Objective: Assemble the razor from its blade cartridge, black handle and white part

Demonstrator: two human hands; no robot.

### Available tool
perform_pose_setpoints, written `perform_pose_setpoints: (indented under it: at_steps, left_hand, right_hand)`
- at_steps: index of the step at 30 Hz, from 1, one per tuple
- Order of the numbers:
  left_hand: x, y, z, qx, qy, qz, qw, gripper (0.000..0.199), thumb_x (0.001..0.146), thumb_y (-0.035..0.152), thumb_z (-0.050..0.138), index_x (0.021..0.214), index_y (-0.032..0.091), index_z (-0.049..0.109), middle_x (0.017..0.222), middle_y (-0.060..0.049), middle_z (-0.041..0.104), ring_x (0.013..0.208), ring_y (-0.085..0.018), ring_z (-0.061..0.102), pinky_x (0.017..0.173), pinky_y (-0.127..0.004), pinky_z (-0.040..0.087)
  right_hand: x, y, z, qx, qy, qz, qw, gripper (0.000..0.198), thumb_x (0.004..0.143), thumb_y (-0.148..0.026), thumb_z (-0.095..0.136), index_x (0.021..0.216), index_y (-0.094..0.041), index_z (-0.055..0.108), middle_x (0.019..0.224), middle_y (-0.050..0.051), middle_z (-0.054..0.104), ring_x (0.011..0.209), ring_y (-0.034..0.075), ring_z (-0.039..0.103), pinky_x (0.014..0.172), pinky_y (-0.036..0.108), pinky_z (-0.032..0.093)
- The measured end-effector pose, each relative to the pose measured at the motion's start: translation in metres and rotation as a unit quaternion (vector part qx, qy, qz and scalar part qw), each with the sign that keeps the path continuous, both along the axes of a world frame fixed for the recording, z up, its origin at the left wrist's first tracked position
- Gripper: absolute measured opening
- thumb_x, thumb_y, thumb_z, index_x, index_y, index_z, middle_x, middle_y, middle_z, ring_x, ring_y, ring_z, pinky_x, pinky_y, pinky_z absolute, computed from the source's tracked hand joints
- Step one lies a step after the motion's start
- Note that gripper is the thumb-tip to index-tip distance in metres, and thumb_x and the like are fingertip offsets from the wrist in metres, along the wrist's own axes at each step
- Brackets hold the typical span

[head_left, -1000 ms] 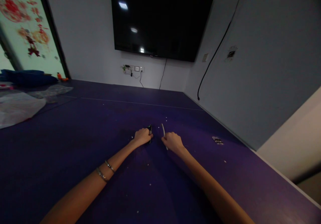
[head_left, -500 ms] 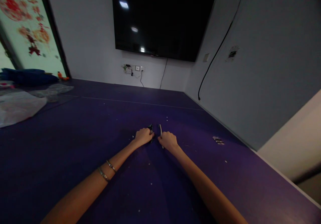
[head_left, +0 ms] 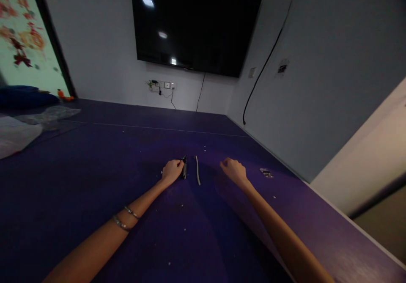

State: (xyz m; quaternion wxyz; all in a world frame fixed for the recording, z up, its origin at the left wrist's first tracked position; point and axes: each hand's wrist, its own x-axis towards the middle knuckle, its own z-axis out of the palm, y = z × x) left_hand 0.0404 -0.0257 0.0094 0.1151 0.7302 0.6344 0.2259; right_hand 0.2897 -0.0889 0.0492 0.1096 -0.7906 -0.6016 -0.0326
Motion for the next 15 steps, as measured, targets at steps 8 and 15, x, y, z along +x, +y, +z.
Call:
perform_pose_setpoints:
  at_steps: [8,15]
  left_hand:
    - [-0.003,0.006,-0.004,0.011,-0.012,-0.003,1.000,0.042,0.086,0.041,0.032,0.075,0.019,0.066,0.080,-0.007,0.067,0.072,-0.017,0.060,0.054,-0.023,0.030]
    - [-0.004,0.008,-0.005,0.003,-0.007,-0.004,1.000,0.042,0.085,0.042,0.031,0.076,0.019,0.065,0.080,-0.006,0.066,0.073,-0.017,0.059,0.052,-0.023,0.028]
  right_hand:
    - [0.159,-0.014,0.006,0.029,0.039,0.008,0.999,0.039,0.078,-0.034,0.049,0.108,-0.012,0.060,0.108,0.012,0.062,0.097,0.021,0.059,0.080,0.026,0.043]
    - [0.237,-0.022,0.004,-0.079,-0.049,0.059,0.994,0.059,0.061,-0.003,0.053,0.120,-0.007,0.053,0.126,0.016,0.051,0.118,0.021,0.046,0.099,0.027,0.031]
